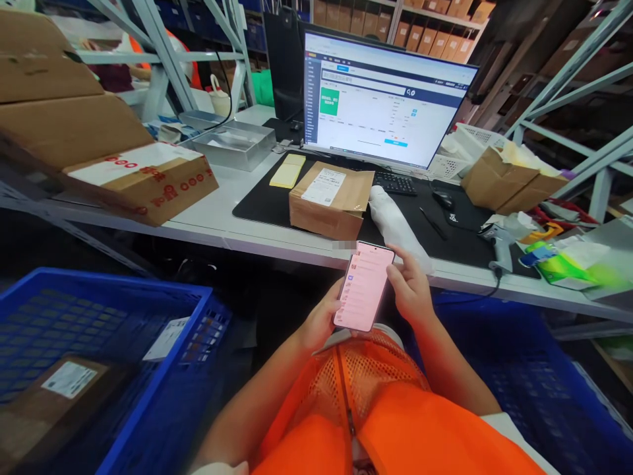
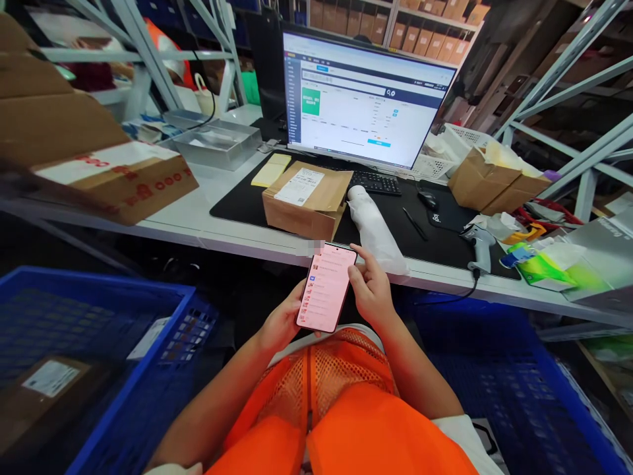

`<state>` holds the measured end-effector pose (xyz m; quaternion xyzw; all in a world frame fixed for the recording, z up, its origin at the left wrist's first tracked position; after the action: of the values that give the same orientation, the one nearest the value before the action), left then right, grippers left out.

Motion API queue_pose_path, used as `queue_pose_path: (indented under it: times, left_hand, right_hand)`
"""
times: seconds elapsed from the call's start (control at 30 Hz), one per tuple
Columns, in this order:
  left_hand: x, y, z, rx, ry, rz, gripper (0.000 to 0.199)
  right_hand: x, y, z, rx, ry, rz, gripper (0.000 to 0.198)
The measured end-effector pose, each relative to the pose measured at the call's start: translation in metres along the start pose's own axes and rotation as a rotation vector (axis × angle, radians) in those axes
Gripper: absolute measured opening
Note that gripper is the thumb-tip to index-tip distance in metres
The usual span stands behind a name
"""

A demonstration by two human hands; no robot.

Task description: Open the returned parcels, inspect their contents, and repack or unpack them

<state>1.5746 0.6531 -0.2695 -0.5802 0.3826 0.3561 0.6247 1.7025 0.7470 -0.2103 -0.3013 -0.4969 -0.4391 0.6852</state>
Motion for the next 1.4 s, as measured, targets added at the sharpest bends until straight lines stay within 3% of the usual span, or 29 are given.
queue_pose_path:
  times: [0.13, 0.23, 0.4, 0.57, 0.77, 0.97, 1.23, 1.4]
  left_hand:
    - [-0.002, 0.001, 0.0, -0.012, -0.012, -0.018, 0.053]
    - [-0.002, 0.001, 0.0, 0.004, -0.034, -0.04, 0.055]
    - [0.005, 0.004, 0.001, -0.02, -0.037, -0.028, 0.064]
    - [0.007, 0.01, 0.0, -0.121, -0.044, 0.009, 0.05]
    - [0.01, 0.008, 0.0, -0.084, -0.007, -0.011, 0.06]
    - [0.015, 0.014, 0.0, -0.141, -0.009, -0.003, 0.055]
    - [0.005, 0.011, -0.001, -0.104, -0.067, -0.01, 0.05]
    - [0.002, 0.008, -0.003, -0.104, -0.079, -0.018, 0.049]
  right_hand:
    - [-0.001, -0.012, -0.003, 0.17, 0.022, 0.11, 0.07]
    - [-0.003, -0.016, -0.005, 0.215, 0.02, 0.1, 0.079]
    - [0.0, -0.018, -0.006, 0.213, 0.019, 0.07, 0.083]
    - [0.002, -0.019, -0.007, 0.224, 0.022, 0.089, 0.081]
    - [0.0, -0.018, -0.006, 0.213, 0.017, 0.087, 0.081]
    - [-0.002, -0.017, -0.007, 0.203, 0.011, 0.073, 0.081]
    - [0.002, -0.019, -0.005, 0.15, 0.023, 0.021, 0.089]
    - [-0.001, -0.018, -0.007, 0.182, 0.016, 0.094, 0.084]
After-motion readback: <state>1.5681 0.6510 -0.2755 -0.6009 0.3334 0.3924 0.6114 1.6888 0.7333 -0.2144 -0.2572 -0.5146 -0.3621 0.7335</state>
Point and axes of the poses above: each hand's wrist, its own z-axis towards the middle knuckle, its own y-axis out of the back of the hand, x = y × z, the point moved 8 cm from there along z, towards the middle knuckle, and after that the axes turned 13 degrees about z, right-handed, at the moved point
